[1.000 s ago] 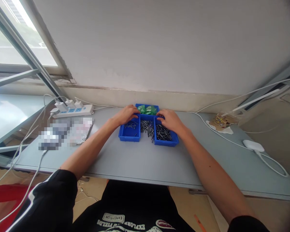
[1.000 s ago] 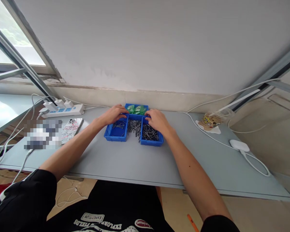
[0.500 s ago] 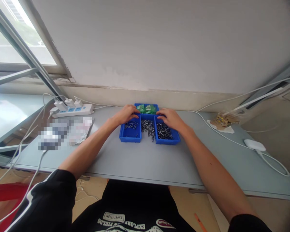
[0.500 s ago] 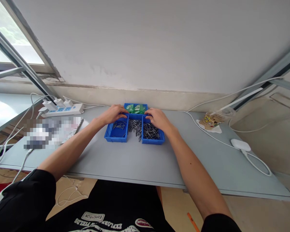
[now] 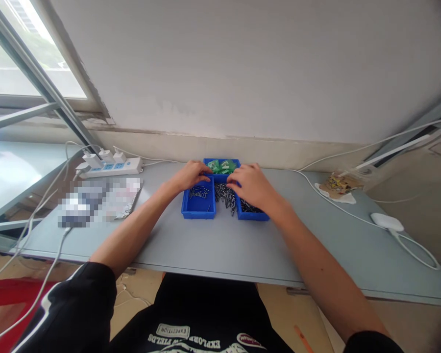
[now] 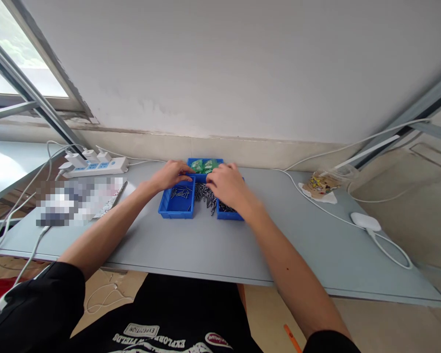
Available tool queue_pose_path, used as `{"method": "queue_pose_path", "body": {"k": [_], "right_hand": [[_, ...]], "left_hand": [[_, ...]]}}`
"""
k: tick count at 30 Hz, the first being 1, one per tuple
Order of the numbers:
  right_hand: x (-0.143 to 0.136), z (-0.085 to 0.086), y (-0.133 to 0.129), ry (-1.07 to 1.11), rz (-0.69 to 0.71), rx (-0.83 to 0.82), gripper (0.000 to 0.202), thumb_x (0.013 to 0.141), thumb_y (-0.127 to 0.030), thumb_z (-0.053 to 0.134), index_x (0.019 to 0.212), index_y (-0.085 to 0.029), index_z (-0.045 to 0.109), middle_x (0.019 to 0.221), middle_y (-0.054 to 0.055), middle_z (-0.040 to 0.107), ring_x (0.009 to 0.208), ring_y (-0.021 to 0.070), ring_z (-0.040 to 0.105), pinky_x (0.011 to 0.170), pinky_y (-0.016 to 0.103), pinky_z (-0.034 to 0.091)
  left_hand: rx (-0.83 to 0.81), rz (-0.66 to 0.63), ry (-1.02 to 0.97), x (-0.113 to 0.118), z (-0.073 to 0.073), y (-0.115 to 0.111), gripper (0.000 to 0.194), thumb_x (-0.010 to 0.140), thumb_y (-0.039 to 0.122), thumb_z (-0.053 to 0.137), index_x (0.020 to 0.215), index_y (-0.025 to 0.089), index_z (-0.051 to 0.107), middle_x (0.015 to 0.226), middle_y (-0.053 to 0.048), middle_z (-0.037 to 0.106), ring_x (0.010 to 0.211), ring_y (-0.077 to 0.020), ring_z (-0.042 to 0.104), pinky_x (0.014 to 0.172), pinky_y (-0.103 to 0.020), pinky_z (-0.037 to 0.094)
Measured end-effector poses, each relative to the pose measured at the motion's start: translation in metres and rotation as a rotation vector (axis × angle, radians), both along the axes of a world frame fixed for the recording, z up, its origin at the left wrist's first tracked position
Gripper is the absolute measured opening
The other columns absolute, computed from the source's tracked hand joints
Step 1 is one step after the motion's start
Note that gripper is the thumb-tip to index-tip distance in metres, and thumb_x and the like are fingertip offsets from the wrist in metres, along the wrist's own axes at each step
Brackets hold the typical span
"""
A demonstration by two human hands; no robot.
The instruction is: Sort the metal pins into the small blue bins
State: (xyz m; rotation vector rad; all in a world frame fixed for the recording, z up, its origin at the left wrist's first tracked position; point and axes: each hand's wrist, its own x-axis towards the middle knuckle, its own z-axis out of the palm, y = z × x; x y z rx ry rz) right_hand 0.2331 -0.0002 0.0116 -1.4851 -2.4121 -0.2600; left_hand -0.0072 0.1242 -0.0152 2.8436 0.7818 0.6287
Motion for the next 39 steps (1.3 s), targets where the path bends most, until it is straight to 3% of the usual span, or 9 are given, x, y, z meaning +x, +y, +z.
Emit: {"method": "queue_pose_path", "body": {"k": [4, 9, 16, 22, 29, 36, 39], "right_hand": [[-0.027, -0.01, -0.007, -0.203, 0.077, -0.028, 0.009, 0.095, -0.021, 0.068, 0.087, -0.019, 0.073, 0.09, 0.007, 0.076, 0.1, 0.0259, 0.06, 0.093, 0.041, 0.03], [-0.032, -0.019, -0.003, -0.28, 0.024, -0.027, 0.013, 0.094, -0.018, 0.065, 0.084, -0.018, 0.073, 0.088, 0.008, 0.077, 0.099, 0.027, 0.062, 0.092, 0.041, 0.03], [-0.035, -0.018, -0.002, -0.286, -0.005, -0.067, 0.011, 0.093, -0.02, 0.068, 0.084, -0.017, 0.075, 0.085, 0.009, 0.077, 0.098, 0.0274, 0.065, 0.091, 0.041, 0.032], [-0.038, -0.016, -0.003, -0.303, -0.02, -0.052, 0.014, 0.09, -0.012, 0.065, 0.081, -0.017, 0.074, 0.08, 0.01, 0.076, 0.092, 0.0263, 0.066, 0.088, 0.04, 0.034], [-0.038, -0.018, -0.001, -0.276, -0.033, -0.044, 0.008, 0.091, -0.016, 0.066, 0.091, -0.018, 0.073, 0.089, 0.01, 0.077, 0.094, 0.0262, 0.067, 0.088, 0.04, 0.035], [-0.04, -0.015, -0.003, -0.306, -0.039, -0.009, 0.016, 0.088, -0.008, 0.062, 0.08, -0.018, 0.073, 0.08, 0.01, 0.075, 0.09, 0.0265, 0.064, 0.088, 0.041, 0.033], [-0.035, -0.013, -0.002, -0.259, -0.053, 0.04, 0.022, 0.093, -0.01, 0.057, 0.079, -0.018, 0.072, 0.08, 0.01, 0.075, 0.088, 0.0258, 0.063, 0.087, 0.041, 0.032]], "left_hand": [[-0.019, 0.026, -0.002, 0.0, 0.0, 0.002, 0.024, 0.087, 0.029, 0.08, 0.11, 0.02, 0.08, 0.095, -0.005, 0.077, 0.087, -0.0199, 0.069, 0.085, -0.029, 0.05], [-0.031, 0.032, -0.01, 0.001, 0.002, 0.002, 0.023, 0.087, 0.027, 0.079, 0.11, 0.021, 0.08, 0.097, -0.006, 0.076, 0.089, -0.0203, 0.068, 0.085, -0.029, 0.049], [-0.012, 0.038, 0.009, 0.002, 0.006, -0.003, 0.024, 0.087, 0.026, 0.079, 0.11, 0.02, 0.079, 0.098, -0.007, 0.076, 0.092, -0.021, 0.068, 0.087, -0.03, 0.05], [-0.041, 0.036, -0.01, 0.003, 0.008, -0.002, 0.024, 0.085, 0.028, 0.082, 0.108, 0.02, 0.08, 0.098, -0.006, 0.077, 0.091, -0.0209, 0.069, 0.086, -0.03, 0.05], [-0.068, 0.04, -0.011, 0.002, 0.009, -0.001, 0.024, 0.085, 0.03, 0.082, 0.107, 0.021, 0.08, 0.098, -0.006, 0.077, 0.09, -0.0206, 0.07, 0.085, -0.029, 0.05], [-0.053, 0.044, 0.017, -0.002, 0.009, -0.002, 0.025, 0.087, 0.029, 0.079, 0.111, 0.021, 0.079, 0.098, -0.005, 0.078, 0.09, -0.0207, 0.071, 0.086, -0.029, 0.05], [-0.068, 0.052, -0.006, -0.005, 0.008, -0.002, 0.025, 0.088, 0.029, 0.078, 0.112, 0.022, 0.079, 0.1, -0.005, 0.079, 0.089, -0.0207, 0.072, 0.086, -0.03, 0.051]]}}
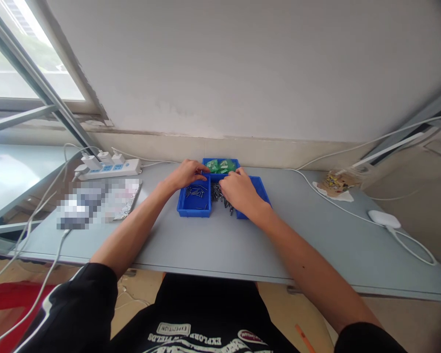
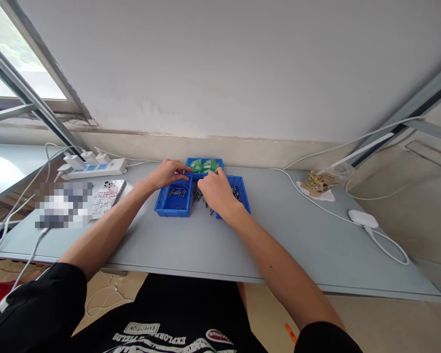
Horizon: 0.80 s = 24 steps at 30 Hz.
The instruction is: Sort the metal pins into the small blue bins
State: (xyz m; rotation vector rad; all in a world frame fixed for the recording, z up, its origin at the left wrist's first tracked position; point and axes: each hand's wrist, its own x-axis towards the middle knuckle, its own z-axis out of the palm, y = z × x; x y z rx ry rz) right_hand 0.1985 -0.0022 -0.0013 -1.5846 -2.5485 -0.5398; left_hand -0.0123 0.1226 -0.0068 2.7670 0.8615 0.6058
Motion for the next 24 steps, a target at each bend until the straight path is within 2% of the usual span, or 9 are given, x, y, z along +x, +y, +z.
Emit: {"method": "queue_pose_path", "body": {"k": [3, 7, 11, 15, 18, 20, 24], "right_hand": [[0.008, 0.002, 0.0, 0.087, 0.0, 0.081, 0.029, 0.1, -0.014, 0.049, 0.082, -0.019, 0.071, 0.082, 0.008, 0.075, 0.087, 0.0246, 0.062, 0.088, 0.041, 0.031], [0.021, 0.004, -0.006, 0.195, 0.074, 0.125, 0.035, 0.106, -0.02, 0.042, 0.09, -0.019, 0.073, 0.086, 0.006, 0.076, 0.089, 0.023, 0.062, 0.095, 0.04, 0.033], [0.031, 0.002, -0.012, 0.334, 0.101, 0.185, 0.038, 0.109, -0.026, 0.039, 0.098, -0.021, 0.074, 0.092, 0.007, 0.077, 0.091, 0.023, 0.063, 0.095, 0.04, 0.036], [0.032, 0.0, -0.015, 0.461, 0.11, 0.25, 0.034, 0.109, -0.028, 0.041, 0.102, -0.022, 0.073, 0.096, 0.007, 0.077, 0.092, 0.0231, 0.063, 0.093, 0.039, 0.038], [0.027, 0.0, -0.017, 0.518, 0.158, 0.301, 0.032, 0.109, -0.029, 0.042, 0.1, -0.023, 0.071, 0.098, 0.006, 0.076, 0.094, 0.0228, 0.062, 0.091, 0.038, 0.039], [0.023, -0.001, -0.02, 0.535, 0.196, 0.319, 0.031, 0.109, -0.03, 0.041, 0.101, -0.023, 0.071, 0.1, 0.006, 0.076, 0.095, 0.0231, 0.062, 0.09, 0.039, 0.039], [0.02, -0.005, -0.024, 0.529, 0.235, 0.306, 0.032, 0.109, -0.032, 0.04, 0.1, -0.024, 0.069, 0.096, 0.007, 0.074, 0.094, 0.0235, 0.061, 0.09, 0.04, 0.039]], "left_hand": [[-0.021, -0.017, -0.026, -0.001, -0.001, 0.001, 0.025, 0.088, 0.029, 0.078, 0.112, 0.022, 0.079, 0.103, -0.004, 0.08, 0.091, -0.0209, 0.072, 0.088, -0.031, 0.052], [-0.041, -0.009, -0.037, -0.002, -0.001, 0.002, 0.028, 0.086, 0.03, 0.081, 0.112, 0.021, 0.079, 0.097, -0.004, 0.079, 0.087, -0.0198, 0.071, 0.086, -0.031, 0.053], [-0.003, -0.018, -0.084, -0.004, 0.008, -0.006, 0.03, 0.089, 0.037, 0.078, 0.114, 0.02, 0.077, 0.102, -0.006, 0.077, 0.088, -0.0187, 0.069, 0.086, -0.031, 0.053], [0.072, -0.016, -0.17, 0.002, 0.023, -0.036, 0.029, 0.101, 0.04, 0.063, 0.119, 0.021, 0.075, 0.112, -0.008, 0.075, 0.097, -0.0194, 0.068, 0.093, -0.034, 0.053], [0.112, -0.108, -0.173, 0.012, 0.028, -0.066, 0.029, 0.105, 0.039, 0.055, 0.121, 0.022, 0.072, 0.117, -0.007, 0.074, 0.111, -0.0211, 0.066, 0.1, -0.036, 0.051], [0.186, -0.156, -0.186, 0.019, 0.024, -0.083, 0.028, 0.105, 0.04, 0.055, 0.117, 0.022, 0.073, 0.116, -0.008, 0.073, 0.109, -0.0216, 0.065, 0.098, -0.036, 0.052], [0.376, -0.041, -0.305, 0.026, 0.006, -0.099, 0.028, 0.106, 0.037, 0.052, 0.102, 0.024, 0.077, 0.106, -0.009, 0.071, 0.099, -0.0212, 0.063, 0.085, -0.036, 0.054]]}}
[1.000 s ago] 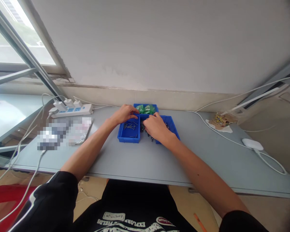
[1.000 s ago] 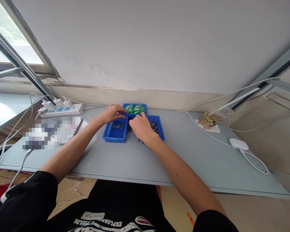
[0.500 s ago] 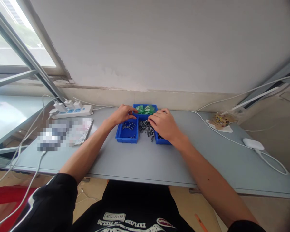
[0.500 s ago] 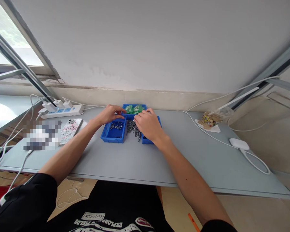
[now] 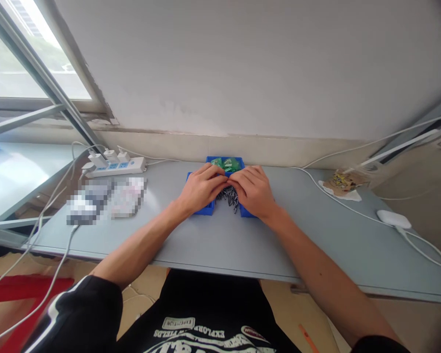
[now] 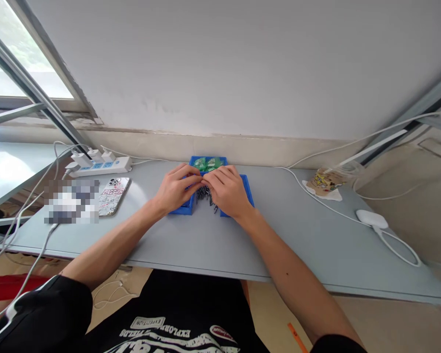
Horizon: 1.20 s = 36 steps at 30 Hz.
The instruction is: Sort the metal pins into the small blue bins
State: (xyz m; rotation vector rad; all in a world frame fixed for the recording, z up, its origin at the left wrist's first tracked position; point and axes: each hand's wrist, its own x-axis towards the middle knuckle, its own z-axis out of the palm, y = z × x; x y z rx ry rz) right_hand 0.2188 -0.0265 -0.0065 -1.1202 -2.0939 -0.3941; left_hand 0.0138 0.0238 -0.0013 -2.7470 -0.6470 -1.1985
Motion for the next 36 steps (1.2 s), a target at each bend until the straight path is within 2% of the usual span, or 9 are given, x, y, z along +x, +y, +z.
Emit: {"method": "queue_pose_path", "body": {"k": [4, 13, 21, 25, 30, 36], "right_hand": [[0.0, -0.001, -0.001, -0.042, 0.021, -0.003, 0.033, 0.109, -0.039, 0.041, 0.098, -0.023, 0.068, 0.094, 0.007, 0.072, 0.093, 0.0242, 0.06, 0.091, 0.04, 0.039], [0.004, 0.002, 0.002, -0.064, 0.011, 0.015, 0.031, 0.108, -0.028, 0.039, 0.119, -0.021, 0.068, 0.113, 0.01, 0.073, 0.102, 0.0251, 0.059, 0.093, 0.04, 0.04], [0.005, 0.001, 0.003, -0.066, -0.026, -0.002, 0.03, 0.109, -0.029, 0.04, 0.106, -0.022, 0.069, 0.104, 0.008, 0.073, 0.097, 0.0238, 0.059, 0.09, 0.038, 0.039], [0.004, 0.0, 0.004, -0.083, -0.006, 0.0, 0.026, 0.109, -0.03, 0.042, 0.107, -0.021, 0.067, 0.104, 0.008, 0.073, 0.097, 0.0239, 0.061, 0.09, 0.038, 0.04], [0.005, -0.003, 0.008, -0.059, 0.034, 0.091, 0.022, 0.108, -0.026, 0.046, 0.101, -0.021, 0.066, 0.096, 0.007, 0.075, 0.089, 0.0226, 0.062, 0.084, 0.038, 0.042], [0.005, -0.005, 0.008, -0.012, 0.063, 0.131, 0.018, 0.107, -0.025, 0.047, 0.108, -0.022, 0.065, 0.098, 0.006, 0.076, 0.088, 0.0225, 0.064, 0.082, 0.038, 0.043]], "left_hand": [[0.028, 0.001, -0.061, -0.001, -0.01, 0.0, 0.027, 0.107, 0.035, 0.052, 0.108, 0.026, 0.077, 0.102, -0.008, 0.073, 0.094, -0.0196, 0.065, 0.082, -0.035, 0.055], [-0.045, -0.097, -0.142, -0.004, 0.001, -0.001, 0.023, 0.106, 0.026, 0.053, 0.109, 0.026, 0.076, 0.102, -0.005, 0.079, 0.1, -0.0186, 0.069, 0.092, -0.037, 0.058], [-0.093, -0.055, -0.093, -0.005, -0.001, -0.001, 0.023, 0.106, 0.028, 0.053, 0.112, 0.025, 0.075, 0.104, -0.005, 0.079, 0.099, -0.0193, 0.071, 0.091, -0.037, 0.058], [-0.05, -0.072, -0.112, -0.004, 0.0, -0.002, 0.022, 0.106, 0.026, 0.054, 0.111, 0.023, 0.075, 0.102, -0.005, 0.079, 0.096, -0.0183, 0.071, 0.09, -0.035, 0.057], [0.015, -0.048, -0.105, -0.003, 0.001, -0.002, 0.02, 0.105, 0.027, 0.057, 0.107, 0.019, 0.074, 0.094, -0.004, 0.078, 0.087, -0.0171, 0.07, 0.083, -0.032, 0.057], [0.018, -0.019, -0.085, -0.002, 0.002, -0.003, 0.023, 0.106, 0.03, 0.054, 0.105, 0.019, 0.074, 0.09, -0.004, 0.077, 0.084, -0.0166, 0.069, 0.08, -0.031, 0.056]]}}
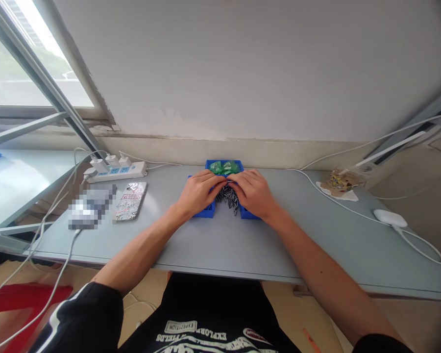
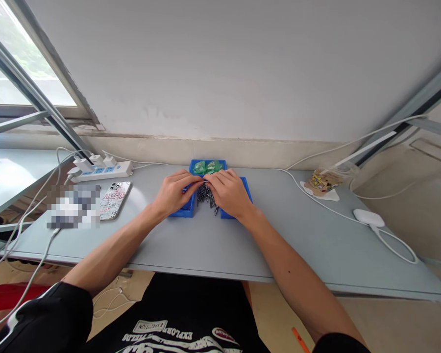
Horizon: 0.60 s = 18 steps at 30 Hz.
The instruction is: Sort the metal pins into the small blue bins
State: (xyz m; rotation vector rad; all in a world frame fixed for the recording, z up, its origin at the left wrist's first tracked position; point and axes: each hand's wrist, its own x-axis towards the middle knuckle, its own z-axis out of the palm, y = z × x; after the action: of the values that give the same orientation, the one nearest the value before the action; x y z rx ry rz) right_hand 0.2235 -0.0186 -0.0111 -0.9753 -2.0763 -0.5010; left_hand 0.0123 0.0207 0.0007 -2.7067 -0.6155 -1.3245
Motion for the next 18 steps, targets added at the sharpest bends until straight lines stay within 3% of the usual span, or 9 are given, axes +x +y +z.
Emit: {"method": "queue_pose_path", "body": {"k": [8, 13, 18], "right_hand": [[-0.0013, 0.0024, -0.0012, 0.017, -0.037, 0.01, 0.022, 0.108, -0.025, 0.046, 0.094, -0.022, 0.062, 0.086, 0.004, 0.074, 0.079, 0.0201, 0.063, 0.077, 0.036, 0.039], [-0.0016, 0.0014, -0.0001, -0.002, -0.02, 0.011, 0.016, 0.109, -0.025, 0.047, 0.103, -0.021, 0.062, 0.09, 0.004, 0.075, 0.082, 0.0204, 0.064, 0.078, 0.035, 0.04], [-0.0019, 0.0017, 0.0001, -0.02, -0.032, 0.02, 0.019, 0.109, -0.021, 0.045, 0.096, -0.022, 0.059, 0.086, 0.003, 0.073, 0.078, 0.0197, 0.063, 0.076, 0.034, 0.04]], "left_hand": [[0.011, 0.026, 0.039, -0.0006, 0.0008, -0.0004, 0.027, 0.107, 0.032, 0.052, 0.104, 0.019, 0.075, 0.089, -0.004, 0.078, 0.084, -0.017, 0.069, 0.082, -0.033, 0.055], [0.016, 0.038, 0.04, -0.0016, 0.0006, 0.0003, 0.026, 0.107, 0.031, 0.053, 0.103, 0.019, 0.076, 0.089, -0.004, 0.078, 0.083, -0.0167, 0.069, 0.081, -0.033, 0.054], [0.002, 0.037, 0.063, -0.0015, -0.0005, 0.0005, 0.028, 0.108, 0.032, 0.051, 0.103, 0.02, 0.076, 0.089, -0.004, 0.077, 0.083, -0.0169, 0.069, 0.08, -0.033, 0.053]]}}
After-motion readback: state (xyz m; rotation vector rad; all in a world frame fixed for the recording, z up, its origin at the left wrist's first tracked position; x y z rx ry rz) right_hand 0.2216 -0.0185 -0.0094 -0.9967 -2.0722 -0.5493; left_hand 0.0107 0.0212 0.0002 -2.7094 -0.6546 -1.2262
